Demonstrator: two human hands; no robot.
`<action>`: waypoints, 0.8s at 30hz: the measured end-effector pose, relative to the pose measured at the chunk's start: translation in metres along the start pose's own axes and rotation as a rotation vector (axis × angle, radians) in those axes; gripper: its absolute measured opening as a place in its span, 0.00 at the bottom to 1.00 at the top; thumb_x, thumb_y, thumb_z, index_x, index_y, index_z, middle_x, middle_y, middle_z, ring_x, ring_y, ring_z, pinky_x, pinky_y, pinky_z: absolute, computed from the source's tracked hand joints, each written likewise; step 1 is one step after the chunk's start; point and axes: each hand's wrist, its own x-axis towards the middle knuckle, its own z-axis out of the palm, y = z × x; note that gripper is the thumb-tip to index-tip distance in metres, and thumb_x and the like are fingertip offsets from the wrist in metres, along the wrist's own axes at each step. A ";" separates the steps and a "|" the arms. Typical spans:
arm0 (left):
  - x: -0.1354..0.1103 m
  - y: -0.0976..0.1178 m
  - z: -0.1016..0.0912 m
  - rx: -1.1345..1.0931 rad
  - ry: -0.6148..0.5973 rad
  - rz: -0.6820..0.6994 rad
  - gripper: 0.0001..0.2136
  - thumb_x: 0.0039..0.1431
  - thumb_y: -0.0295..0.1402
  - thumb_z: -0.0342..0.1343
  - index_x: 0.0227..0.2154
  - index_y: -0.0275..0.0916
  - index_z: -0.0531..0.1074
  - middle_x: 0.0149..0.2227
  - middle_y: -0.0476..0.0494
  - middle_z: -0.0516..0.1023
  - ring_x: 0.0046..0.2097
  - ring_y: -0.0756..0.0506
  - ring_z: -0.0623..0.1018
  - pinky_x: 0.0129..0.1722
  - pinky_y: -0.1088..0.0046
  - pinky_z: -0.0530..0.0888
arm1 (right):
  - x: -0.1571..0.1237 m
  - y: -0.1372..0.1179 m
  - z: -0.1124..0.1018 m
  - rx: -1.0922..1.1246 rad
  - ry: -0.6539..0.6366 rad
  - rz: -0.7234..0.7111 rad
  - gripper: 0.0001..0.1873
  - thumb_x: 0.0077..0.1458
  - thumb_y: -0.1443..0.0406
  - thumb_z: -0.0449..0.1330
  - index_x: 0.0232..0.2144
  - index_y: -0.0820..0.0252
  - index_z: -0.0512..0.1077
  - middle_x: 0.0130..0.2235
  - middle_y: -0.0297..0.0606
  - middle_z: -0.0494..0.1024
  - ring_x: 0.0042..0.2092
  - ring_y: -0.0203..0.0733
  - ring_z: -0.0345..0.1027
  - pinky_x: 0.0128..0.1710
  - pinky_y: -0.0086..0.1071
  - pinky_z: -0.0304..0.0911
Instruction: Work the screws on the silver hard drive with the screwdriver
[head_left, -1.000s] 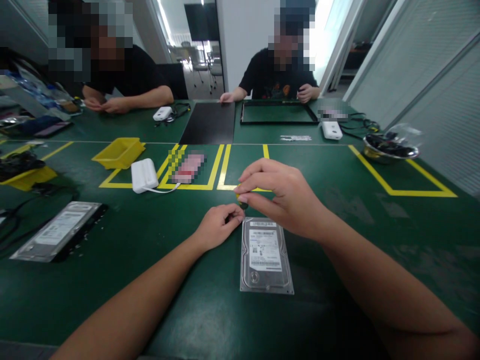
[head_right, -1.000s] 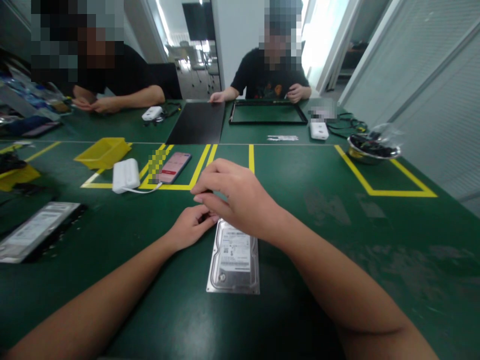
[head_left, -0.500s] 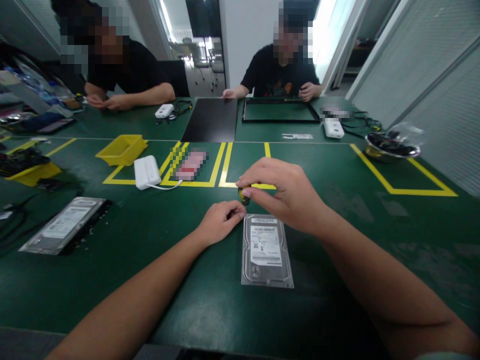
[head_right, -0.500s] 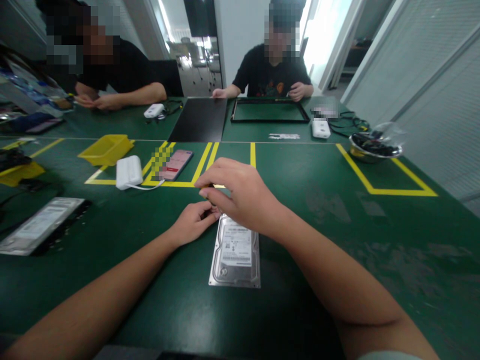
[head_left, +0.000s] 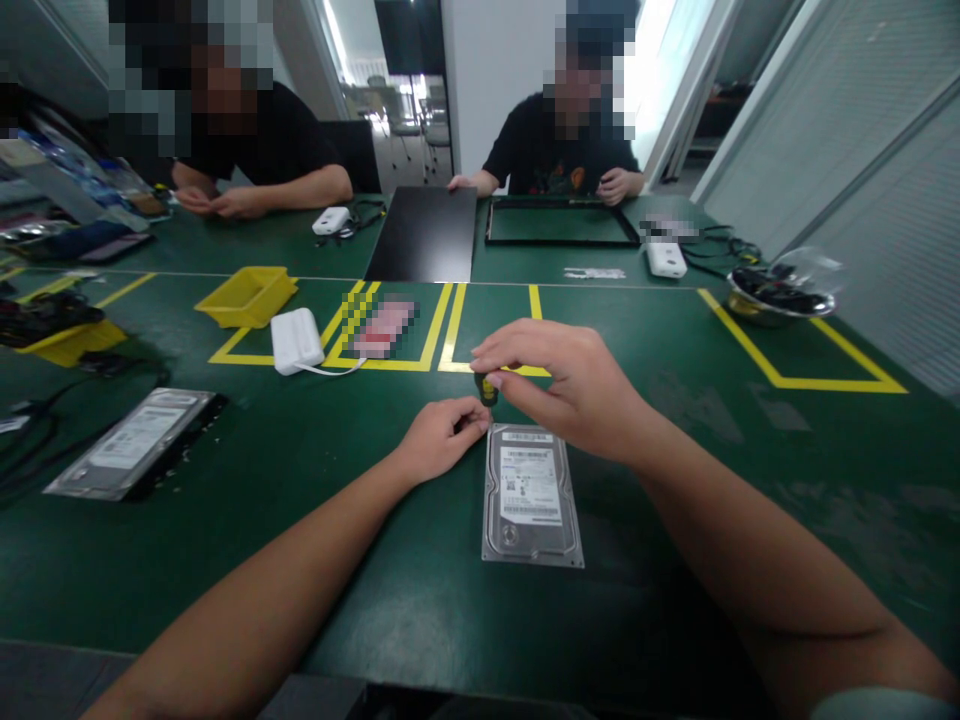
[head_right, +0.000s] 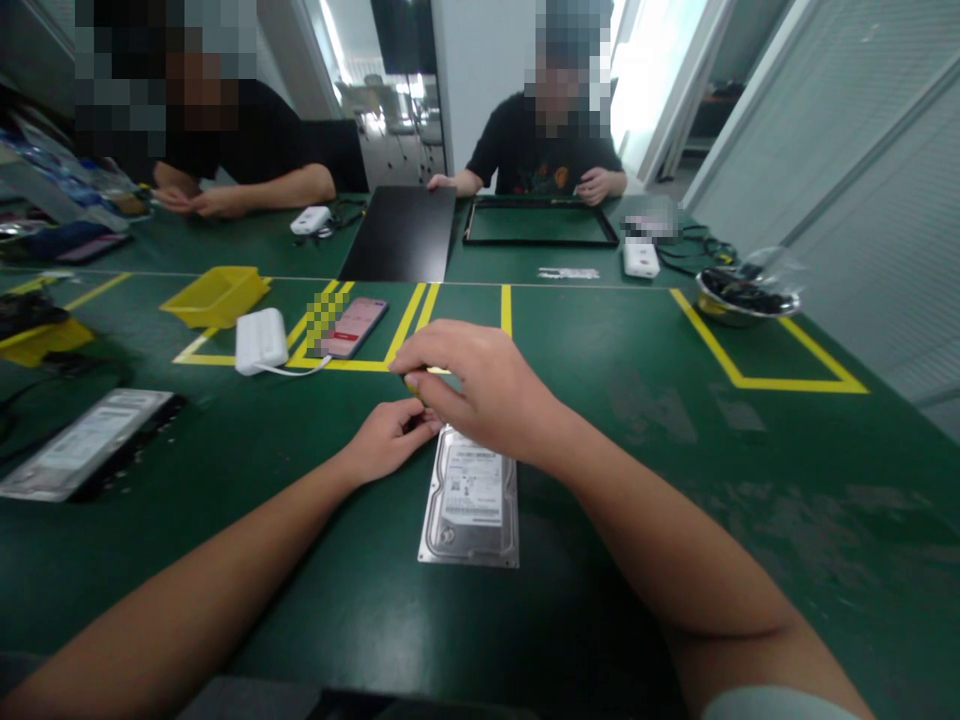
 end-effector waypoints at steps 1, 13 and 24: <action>0.000 0.000 0.000 -0.008 -0.005 0.000 0.07 0.62 0.34 0.53 0.34 0.38 0.74 0.31 0.52 0.78 0.32 0.49 0.74 0.34 0.74 0.66 | 0.000 0.000 0.000 -0.011 0.011 -0.001 0.08 0.60 0.71 0.57 0.38 0.62 0.76 0.41 0.39 0.80 0.45 0.38 0.73 0.46 0.33 0.66; 0.000 -0.001 0.001 -0.018 -0.001 -0.008 0.07 0.62 0.35 0.54 0.34 0.38 0.74 0.31 0.52 0.78 0.32 0.49 0.74 0.33 0.74 0.65 | 0.001 -0.005 -0.002 -0.124 0.041 0.032 0.04 0.55 0.72 0.62 0.34 0.64 0.77 0.34 0.37 0.77 0.38 0.37 0.70 0.38 0.30 0.63; 0.000 0.001 0.002 -0.032 0.005 0.004 0.07 0.61 0.34 0.54 0.32 0.38 0.74 0.28 0.53 0.74 0.29 0.50 0.70 0.31 0.74 0.63 | 0.002 -0.005 -0.003 -0.121 0.040 0.037 0.04 0.56 0.71 0.61 0.34 0.64 0.77 0.35 0.38 0.79 0.38 0.38 0.71 0.40 0.31 0.63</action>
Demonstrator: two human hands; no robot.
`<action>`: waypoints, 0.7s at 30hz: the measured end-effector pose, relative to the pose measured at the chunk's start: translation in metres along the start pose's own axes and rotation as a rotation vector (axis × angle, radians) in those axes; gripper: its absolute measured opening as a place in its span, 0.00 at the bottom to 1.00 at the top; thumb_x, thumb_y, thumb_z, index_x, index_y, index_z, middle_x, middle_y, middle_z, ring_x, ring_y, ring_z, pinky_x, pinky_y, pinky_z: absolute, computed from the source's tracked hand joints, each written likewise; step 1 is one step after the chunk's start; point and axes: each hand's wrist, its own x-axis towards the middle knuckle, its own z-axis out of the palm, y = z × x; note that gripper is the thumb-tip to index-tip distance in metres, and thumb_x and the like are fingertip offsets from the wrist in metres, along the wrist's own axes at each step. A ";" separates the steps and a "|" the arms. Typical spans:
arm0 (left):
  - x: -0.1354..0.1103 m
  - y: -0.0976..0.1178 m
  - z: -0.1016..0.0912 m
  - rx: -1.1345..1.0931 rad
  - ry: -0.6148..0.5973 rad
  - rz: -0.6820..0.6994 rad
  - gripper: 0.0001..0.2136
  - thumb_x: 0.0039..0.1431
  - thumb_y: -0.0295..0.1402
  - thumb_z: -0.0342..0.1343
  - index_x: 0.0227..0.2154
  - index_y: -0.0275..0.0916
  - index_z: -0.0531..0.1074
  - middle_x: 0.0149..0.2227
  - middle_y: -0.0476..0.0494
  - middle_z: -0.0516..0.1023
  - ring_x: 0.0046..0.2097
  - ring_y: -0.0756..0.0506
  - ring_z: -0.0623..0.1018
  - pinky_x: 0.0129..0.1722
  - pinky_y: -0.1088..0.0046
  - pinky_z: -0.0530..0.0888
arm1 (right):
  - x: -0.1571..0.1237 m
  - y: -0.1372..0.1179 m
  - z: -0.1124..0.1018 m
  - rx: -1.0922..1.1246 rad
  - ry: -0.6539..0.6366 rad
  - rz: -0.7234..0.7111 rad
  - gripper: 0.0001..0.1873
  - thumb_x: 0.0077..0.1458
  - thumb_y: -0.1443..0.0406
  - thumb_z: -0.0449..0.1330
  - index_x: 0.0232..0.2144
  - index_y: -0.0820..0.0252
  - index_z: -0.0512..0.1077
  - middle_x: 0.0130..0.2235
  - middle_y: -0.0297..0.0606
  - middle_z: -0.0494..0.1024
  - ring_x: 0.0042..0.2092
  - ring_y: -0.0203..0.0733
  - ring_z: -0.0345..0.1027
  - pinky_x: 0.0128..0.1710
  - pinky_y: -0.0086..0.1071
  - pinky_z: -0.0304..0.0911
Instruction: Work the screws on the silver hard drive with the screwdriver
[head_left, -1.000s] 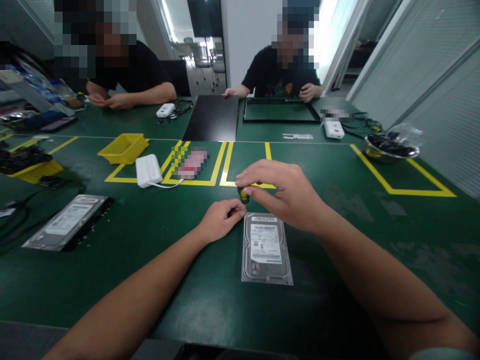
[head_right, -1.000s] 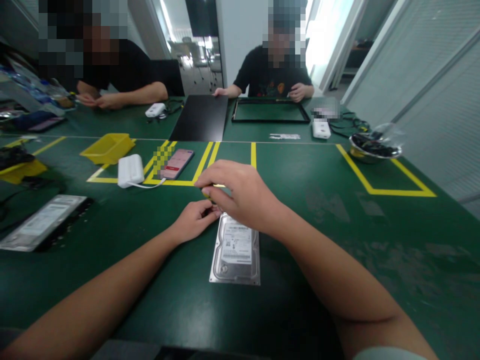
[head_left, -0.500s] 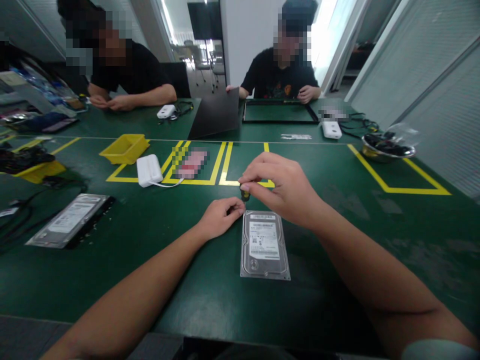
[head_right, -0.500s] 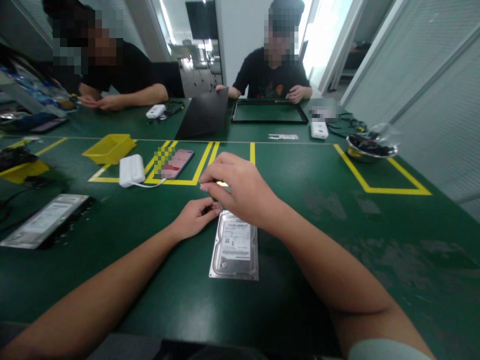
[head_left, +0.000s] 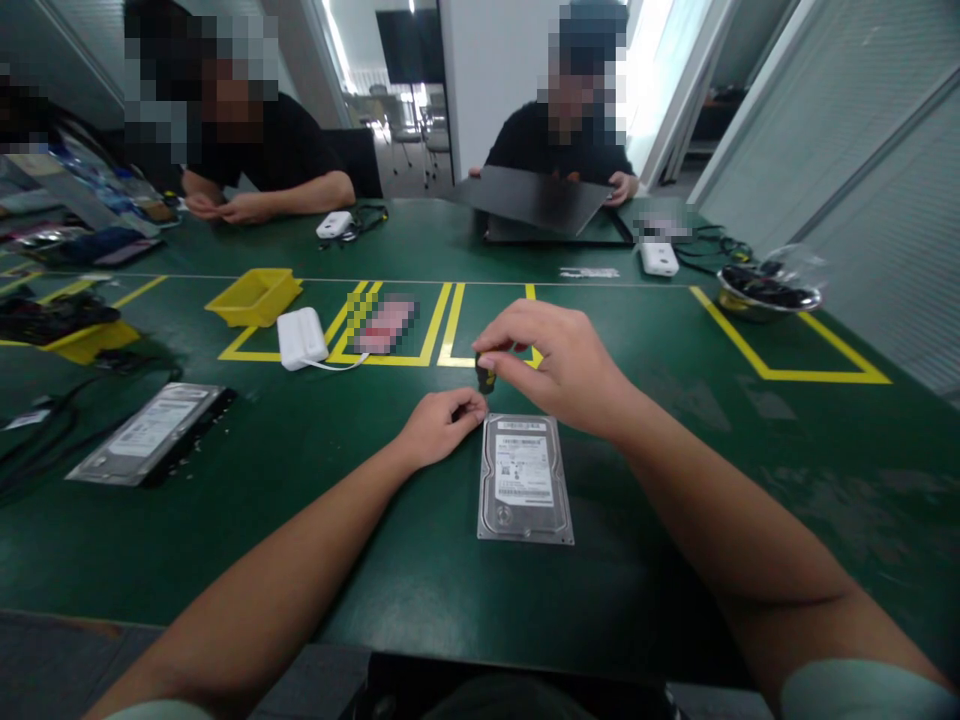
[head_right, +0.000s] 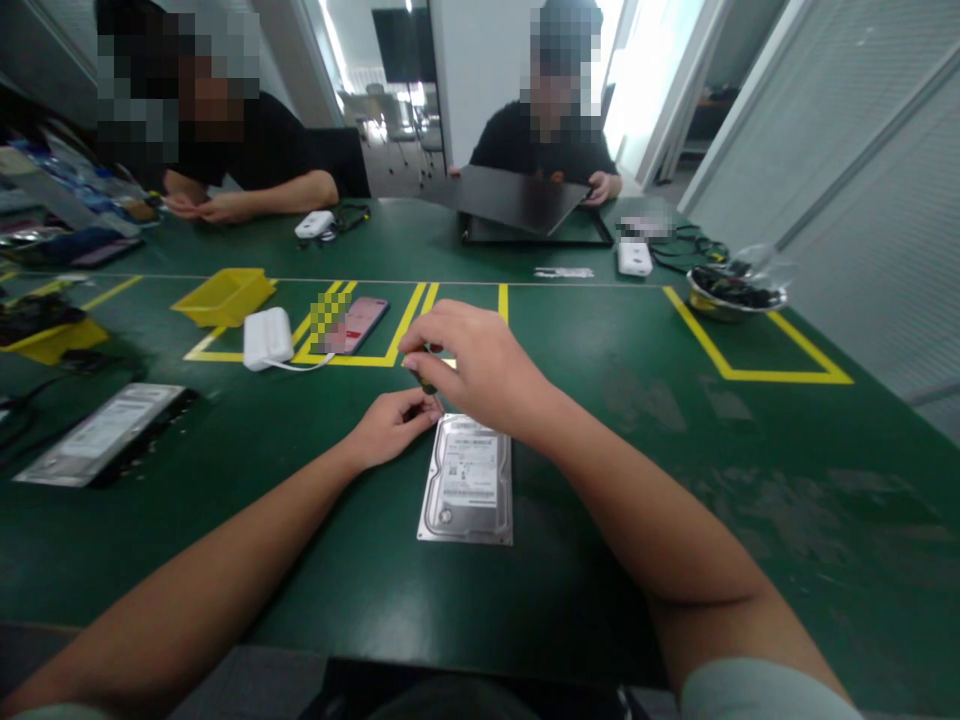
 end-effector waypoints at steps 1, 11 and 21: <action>0.000 0.000 0.000 0.001 0.002 -0.001 0.07 0.61 0.34 0.54 0.32 0.38 0.74 0.28 0.53 0.74 0.29 0.50 0.70 0.31 0.74 0.63 | 0.000 0.000 0.000 0.007 -0.005 0.001 0.05 0.56 0.71 0.61 0.34 0.64 0.77 0.36 0.38 0.79 0.38 0.38 0.71 0.40 0.31 0.64; 0.000 -0.003 0.002 0.012 0.011 0.002 0.08 0.62 0.35 0.54 0.32 0.38 0.74 0.28 0.53 0.75 0.29 0.50 0.70 0.31 0.74 0.63 | -0.002 -0.003 -0.001 0.007 -0.051 -0.003 0.08 0.58 0.72 0.57 0.36 0.63 0.77 0.40 0.40 0.81 0.44 0.41 0.74 0.45 0.34 0.65; 0.001 -0.004 0.002 0.052 0.006 0.020 0.09 0.63 0.37 0.53 0.34 0.38 0.74 0.31 0.51 0.77 0.32 0.48 0.73 0.32 0.73 0.65 | -0.003 -0.005 0.001 0.004 -0.043 -0.014 0.07 0.58 0.69 0.59 0.36 0.65 0.78 0.39 0.41 0.81 0.42 0.42 0.74 0.44 0.34 0.66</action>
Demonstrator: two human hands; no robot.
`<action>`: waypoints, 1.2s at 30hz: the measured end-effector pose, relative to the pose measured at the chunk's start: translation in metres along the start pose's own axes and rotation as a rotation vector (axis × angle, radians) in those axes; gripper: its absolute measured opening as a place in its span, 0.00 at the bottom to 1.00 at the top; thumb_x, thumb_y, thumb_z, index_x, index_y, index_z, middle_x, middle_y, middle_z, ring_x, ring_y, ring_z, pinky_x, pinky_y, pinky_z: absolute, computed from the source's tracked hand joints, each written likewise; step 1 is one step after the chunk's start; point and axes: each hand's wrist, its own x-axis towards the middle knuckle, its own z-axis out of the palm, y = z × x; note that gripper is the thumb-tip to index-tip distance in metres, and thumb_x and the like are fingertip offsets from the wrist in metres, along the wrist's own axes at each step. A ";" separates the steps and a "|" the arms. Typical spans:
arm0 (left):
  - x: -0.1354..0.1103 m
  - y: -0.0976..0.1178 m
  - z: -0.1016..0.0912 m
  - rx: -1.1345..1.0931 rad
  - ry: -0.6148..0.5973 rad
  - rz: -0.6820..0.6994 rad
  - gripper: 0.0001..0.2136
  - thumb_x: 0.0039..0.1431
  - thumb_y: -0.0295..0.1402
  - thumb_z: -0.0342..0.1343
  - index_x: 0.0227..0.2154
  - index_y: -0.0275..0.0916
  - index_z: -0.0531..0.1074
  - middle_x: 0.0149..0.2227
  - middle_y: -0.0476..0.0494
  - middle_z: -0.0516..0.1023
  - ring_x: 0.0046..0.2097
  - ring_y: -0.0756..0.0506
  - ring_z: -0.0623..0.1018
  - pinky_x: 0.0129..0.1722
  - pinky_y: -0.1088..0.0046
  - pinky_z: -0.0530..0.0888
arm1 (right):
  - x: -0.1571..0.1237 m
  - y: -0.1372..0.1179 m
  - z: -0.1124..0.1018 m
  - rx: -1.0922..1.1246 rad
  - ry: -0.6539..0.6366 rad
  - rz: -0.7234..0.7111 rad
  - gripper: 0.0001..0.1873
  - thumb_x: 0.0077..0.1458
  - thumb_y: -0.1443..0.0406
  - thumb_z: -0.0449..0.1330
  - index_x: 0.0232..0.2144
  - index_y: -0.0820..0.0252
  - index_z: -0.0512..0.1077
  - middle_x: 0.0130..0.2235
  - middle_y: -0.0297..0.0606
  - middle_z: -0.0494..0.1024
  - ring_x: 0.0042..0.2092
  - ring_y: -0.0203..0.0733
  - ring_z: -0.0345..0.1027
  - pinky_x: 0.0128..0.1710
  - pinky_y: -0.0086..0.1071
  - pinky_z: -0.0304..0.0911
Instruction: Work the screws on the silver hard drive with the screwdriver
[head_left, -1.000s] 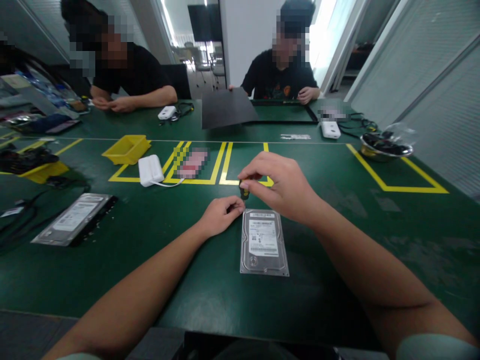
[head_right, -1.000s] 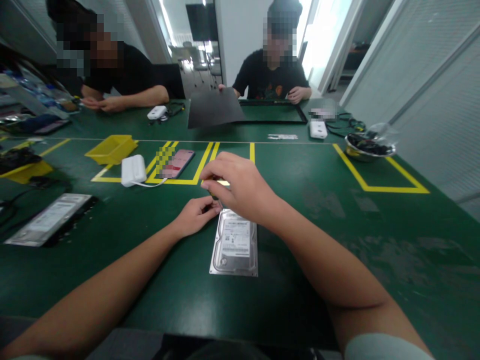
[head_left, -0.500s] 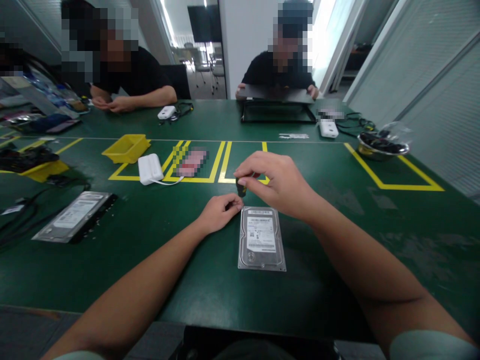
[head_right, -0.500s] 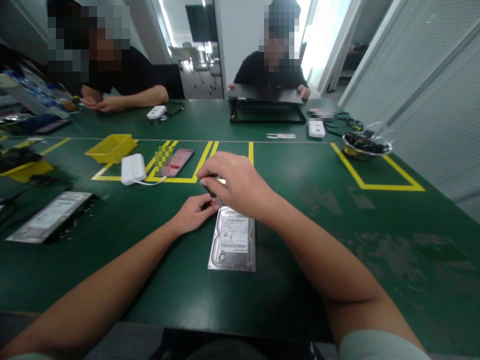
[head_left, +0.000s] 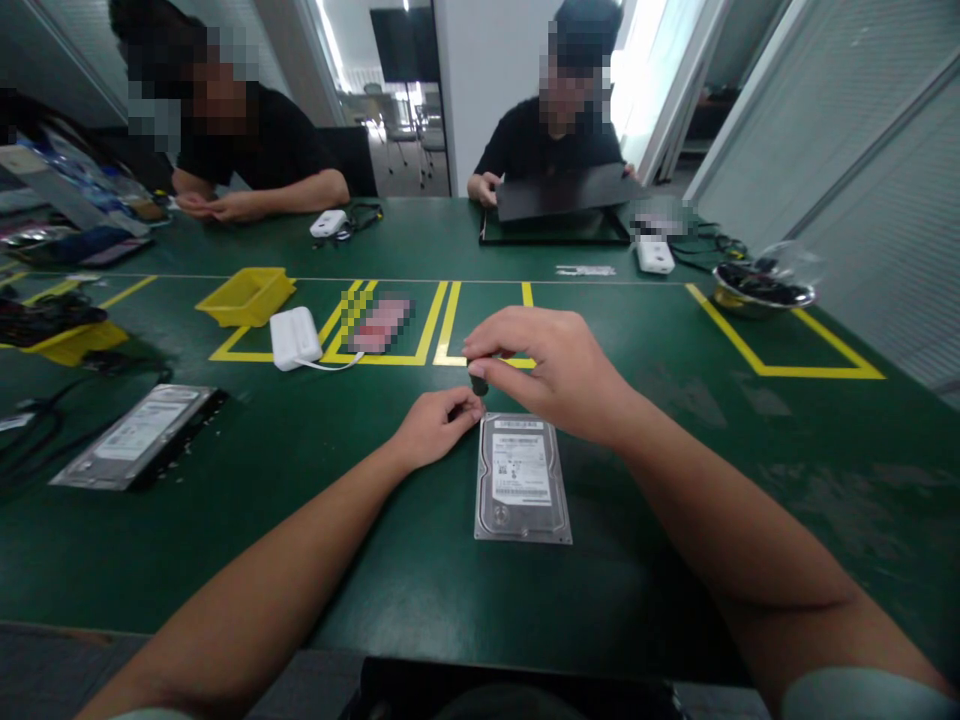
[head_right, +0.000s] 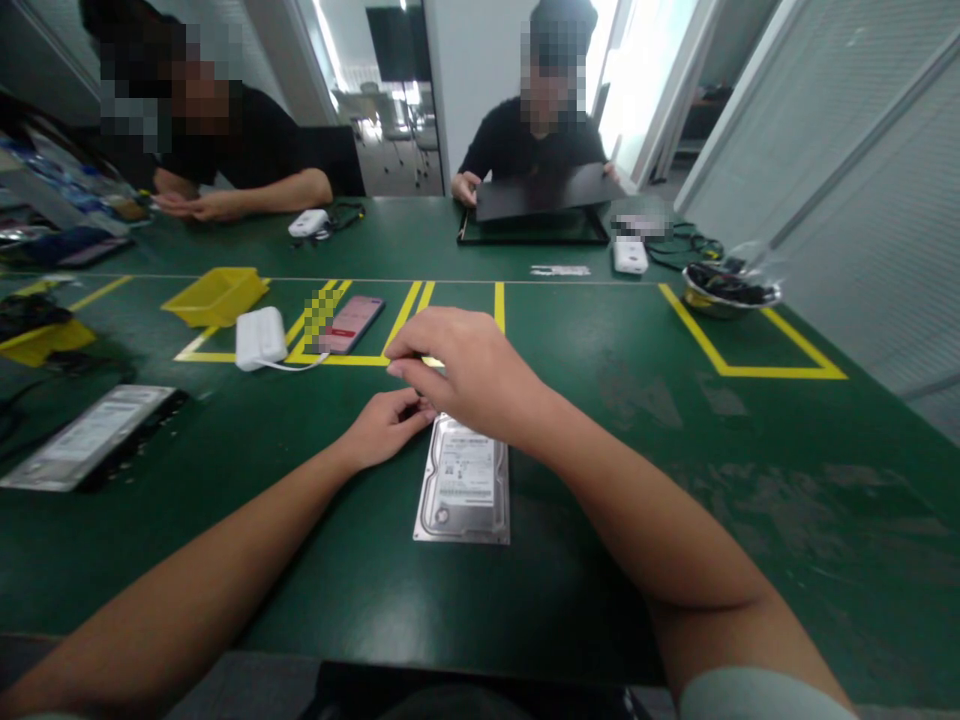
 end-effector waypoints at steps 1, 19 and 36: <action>0.000 0.000 0.000 0.003 0.002 -0.001 0.09 0.63 0.37 0.53 0.34 0.38 0.74 0.31 0.51 0.77 0.32 0.48 0.73 0.33 0.73 0.65 | 0.000 0.000 0.000 -0.004 0.010 -0.003 0.06 0.58 0.69 0.60 0.35 0.65 0.78 0.38 0.42 0.81 0.42 0.42 0.73 0.43 0.34 0.66; 0.000 0.002 -0.001 0.007 -0.009 -0.023 0.09 0.62 0.37 0.53 0.35 0.38 0.75 0.31 0.51 0.78 0.31 0.48 0.74 0.32 0.73 0.65 | 0.000 0.001 -0.003 -0.025 -0.020 -0.019 0.09 0.58 0.72 0.56 0.37 0.65 0.77 0.39 0.42 0.80 0.43 0.41 0.72 0.44 0.34 0.65; -0.001 0.003 0.000 0.036 0.008 -0.025 0.10 0.63 0.38 0.53 0.33 0.38 0.74 0.29 0.51 0.78 0.30 0.48 0.73 0.32 0.73 0.65 | 0.001 0.001 -0.002 0.013 -0.014 -0.015 0.07 0.58 0.71 0.58 0.34 0.63 0.76 0.37 0.40 0.80 0.41 0.40 0.73 0.42 0.32 0.65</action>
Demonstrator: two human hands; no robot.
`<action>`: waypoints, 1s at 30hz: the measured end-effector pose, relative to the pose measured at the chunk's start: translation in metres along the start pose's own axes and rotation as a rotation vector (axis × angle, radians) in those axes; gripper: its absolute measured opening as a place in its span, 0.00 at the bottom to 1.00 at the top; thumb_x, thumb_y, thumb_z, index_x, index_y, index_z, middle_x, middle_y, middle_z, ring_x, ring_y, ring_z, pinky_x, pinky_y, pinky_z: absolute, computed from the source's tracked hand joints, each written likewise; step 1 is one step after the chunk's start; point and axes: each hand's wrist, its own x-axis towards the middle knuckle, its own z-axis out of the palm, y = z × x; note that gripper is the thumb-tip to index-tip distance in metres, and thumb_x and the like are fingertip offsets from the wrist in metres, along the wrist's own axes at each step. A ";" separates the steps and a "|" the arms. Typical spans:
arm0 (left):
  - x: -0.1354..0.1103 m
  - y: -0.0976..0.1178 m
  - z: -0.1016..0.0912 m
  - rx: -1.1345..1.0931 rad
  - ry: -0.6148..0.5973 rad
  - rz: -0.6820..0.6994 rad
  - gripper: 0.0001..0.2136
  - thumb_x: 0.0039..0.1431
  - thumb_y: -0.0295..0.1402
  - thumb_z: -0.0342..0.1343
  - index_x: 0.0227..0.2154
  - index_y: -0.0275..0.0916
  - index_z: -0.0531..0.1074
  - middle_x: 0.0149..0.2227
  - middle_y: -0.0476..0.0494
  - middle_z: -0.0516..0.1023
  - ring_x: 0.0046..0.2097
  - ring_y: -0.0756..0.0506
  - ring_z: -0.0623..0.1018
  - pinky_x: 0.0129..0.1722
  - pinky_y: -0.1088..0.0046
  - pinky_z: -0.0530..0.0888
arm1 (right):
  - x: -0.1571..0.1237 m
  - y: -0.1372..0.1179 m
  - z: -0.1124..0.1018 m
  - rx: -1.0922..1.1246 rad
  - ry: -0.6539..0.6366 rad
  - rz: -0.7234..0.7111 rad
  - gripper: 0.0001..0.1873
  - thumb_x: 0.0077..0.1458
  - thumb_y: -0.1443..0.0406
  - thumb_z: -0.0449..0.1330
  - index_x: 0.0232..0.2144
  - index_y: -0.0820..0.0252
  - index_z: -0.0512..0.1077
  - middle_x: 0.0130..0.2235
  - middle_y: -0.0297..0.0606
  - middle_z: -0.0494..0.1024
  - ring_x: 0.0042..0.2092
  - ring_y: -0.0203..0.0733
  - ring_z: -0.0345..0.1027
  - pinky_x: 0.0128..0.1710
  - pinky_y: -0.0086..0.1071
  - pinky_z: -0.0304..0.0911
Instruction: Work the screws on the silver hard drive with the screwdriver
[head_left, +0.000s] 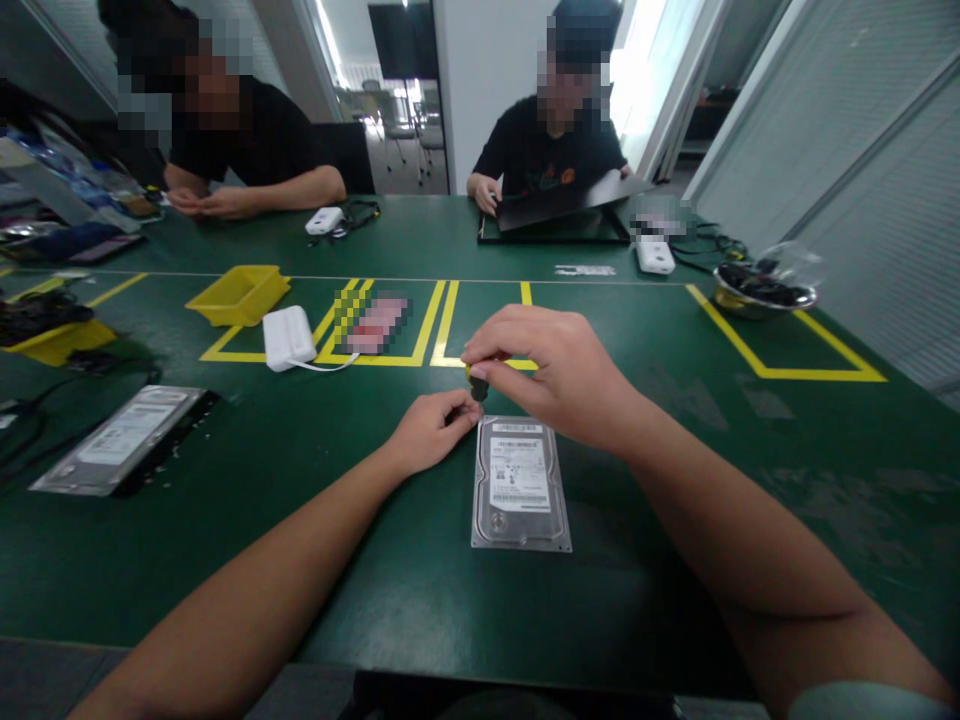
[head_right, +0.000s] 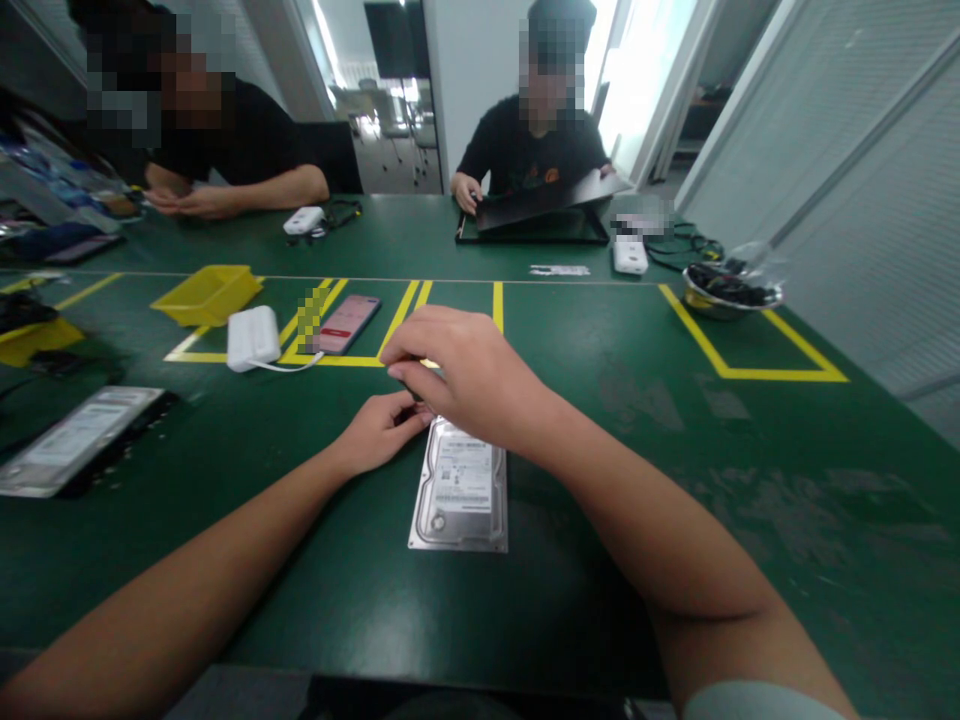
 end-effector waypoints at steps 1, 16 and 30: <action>0.000 0.000 0.000 -0.001 -0.001 0.000 0.10 0.63 0.38 0.52 0.33 0.38 0.74 0.29 0.51 0.78 0.30 0.48 0.73 0.32 0.73 0.65 | 0.000 0.000 0.000 -0.001 -0.002 0.004 0.07 0.58 0.72 0.57 0.34 0.62 0.76 0.37 0.39 0.80 0.41 0.40 0.73 0.43 0.32 0.64; 0.000 0.000 -0.001 -0.032 -0.025 0.004 0.09 0.63 0.37 0.52 0.36 0.38 0.74 0.31 0.51 0.78 0.31 0.48 0.73 0.33 0.73 0.66 | -0.002 0.000 -0.001 -0.035 0.024 0.046 0.06 0.57 0.71 0.59 0.34 0.61 0.76 0.39 0.40 0.78 0.43 0.40 0.71 0.44 0.34 0.64; 0.001 -0.001 0.000 -0.035 -0.015 0.004 0.09 0.63 0.37 0.53 0.34 0.38 0.74 0.30 0.52 0.78 0.30 0.49 0.73 0.32 0.73 0.65 | -0.001 0.001 -0.001 -0.049 0.006 0.024 0.07 0.58 0.71 0.57 0.36 0.63 0.76 0.39 0.39 0.79 0.42 0.40 0.71 0.43 0.33 0.64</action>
